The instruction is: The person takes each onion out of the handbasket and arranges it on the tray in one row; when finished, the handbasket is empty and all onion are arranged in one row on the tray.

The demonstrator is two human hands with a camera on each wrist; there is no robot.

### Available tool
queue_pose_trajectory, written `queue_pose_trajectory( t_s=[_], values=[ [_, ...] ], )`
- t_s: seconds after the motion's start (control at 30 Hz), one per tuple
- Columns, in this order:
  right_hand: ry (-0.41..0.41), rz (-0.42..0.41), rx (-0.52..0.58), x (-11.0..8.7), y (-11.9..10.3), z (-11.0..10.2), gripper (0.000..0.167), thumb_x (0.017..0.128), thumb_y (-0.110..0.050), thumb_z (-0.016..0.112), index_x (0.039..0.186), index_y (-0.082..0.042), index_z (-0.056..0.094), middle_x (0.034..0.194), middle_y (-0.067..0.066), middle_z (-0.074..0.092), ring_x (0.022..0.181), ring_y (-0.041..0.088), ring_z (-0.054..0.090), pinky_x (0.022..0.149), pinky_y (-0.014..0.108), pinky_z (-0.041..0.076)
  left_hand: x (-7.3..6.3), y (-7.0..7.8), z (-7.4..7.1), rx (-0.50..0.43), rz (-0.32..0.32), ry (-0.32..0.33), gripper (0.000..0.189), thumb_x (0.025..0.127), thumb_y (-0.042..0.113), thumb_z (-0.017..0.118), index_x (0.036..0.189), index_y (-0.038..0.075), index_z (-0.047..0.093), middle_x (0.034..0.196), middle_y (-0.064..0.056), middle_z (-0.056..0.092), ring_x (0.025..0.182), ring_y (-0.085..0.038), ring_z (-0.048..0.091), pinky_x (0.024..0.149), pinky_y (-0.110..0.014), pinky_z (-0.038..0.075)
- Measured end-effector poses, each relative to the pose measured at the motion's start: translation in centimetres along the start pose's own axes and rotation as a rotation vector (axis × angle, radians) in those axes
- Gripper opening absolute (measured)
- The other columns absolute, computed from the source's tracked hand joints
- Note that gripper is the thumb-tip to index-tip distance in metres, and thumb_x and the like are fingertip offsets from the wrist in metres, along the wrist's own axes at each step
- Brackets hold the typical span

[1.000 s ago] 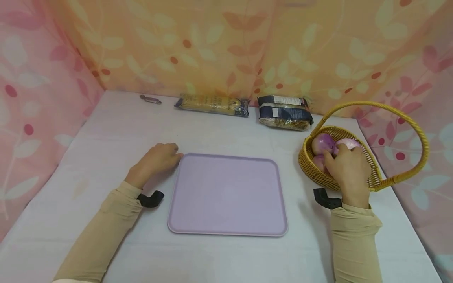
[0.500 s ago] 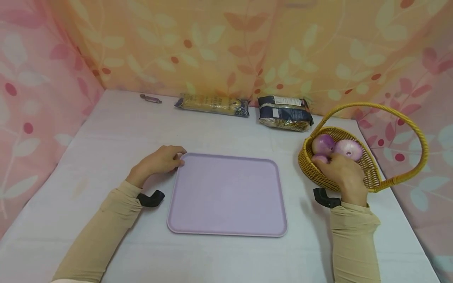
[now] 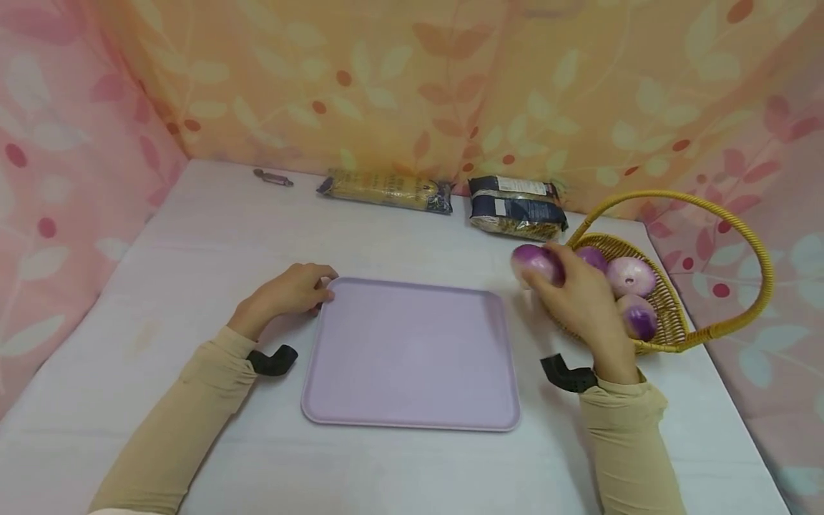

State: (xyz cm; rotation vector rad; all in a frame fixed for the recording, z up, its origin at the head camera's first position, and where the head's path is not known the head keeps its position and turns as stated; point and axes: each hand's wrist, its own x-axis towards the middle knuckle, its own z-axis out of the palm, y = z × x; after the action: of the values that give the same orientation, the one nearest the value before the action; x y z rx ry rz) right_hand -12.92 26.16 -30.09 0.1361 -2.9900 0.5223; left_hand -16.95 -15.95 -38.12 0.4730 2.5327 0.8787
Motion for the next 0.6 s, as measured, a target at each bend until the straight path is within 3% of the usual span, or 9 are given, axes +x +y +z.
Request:
queue_pose_trajectory(
  t_s=[0.13,0.27,0.4,0.6],
  values=[
    [-0.105,-0.241,0.040,0.5,-3.3,3.1,0.058,0.090,-0.038,0.068,0.139,-0.013,0.052,0.135,0.019,0.055,0.117,0.040,0.059,0.098,0.055,0.047,-0.1,-0.2,0.0,-0.053,0.006,0.010,0.029,0.096,0.007,0.057,0.120,-0.008,0.050,0.070,-0.009,0.066,0.060,-0.013,0.061,0.060,-0.026,0.046],
    [-0.189,-0.401,0.030,0.5,-6.0,5.3,0.058,0.086,-0.032,0.073,0.138,-0.014,0.054,0.135,0.014,0.056,0.115,0.033,0.062,0.096,0.051,0.051,0.1,-0.3,0.2,-0.091,0.011,0.017,0.023,0.097,0.006,0.054,0.115,-0.007,0.050,0.070,-0.009,0.067,0.060,-0.014,0.063,0.060,-0.026,0.049],
    [-0.216,-0.511,0.020,0.4,-8.1,7.1,0.058,0.083,-0.033,0.076,0.135,-0.014,0.057,0.133,0.014,0.059,0.119,0.031,0.060,0.099,0.048,0.050,0.1,-0.3,0.2,-0.105,-0.006,0.021,0.022,0.097,0.005,0.053,0.115,-0.007,0.051,0.070,-0.009,0.067,0.059,-0.015,0.063,0.059,-0.026,0.050],
    [-0.214,-0.617,0.014,0.3,-10.2,9.1,0.053,0.083,-0.032,0.077,0.129,-0.013,0.061,0.127,0.018,0.059,0.112,0.032,0.062,0.096,0.045,0.052,0.0,-0.2,-0.1,-0.119,-0.033,0.008,0.022,0.096,0.007,0.052,0.114,-0.007,0.051,0.071,-0.010,0.067,0.060,-0.015,0.063,0.061,-0.027,0.051]
  ],
)
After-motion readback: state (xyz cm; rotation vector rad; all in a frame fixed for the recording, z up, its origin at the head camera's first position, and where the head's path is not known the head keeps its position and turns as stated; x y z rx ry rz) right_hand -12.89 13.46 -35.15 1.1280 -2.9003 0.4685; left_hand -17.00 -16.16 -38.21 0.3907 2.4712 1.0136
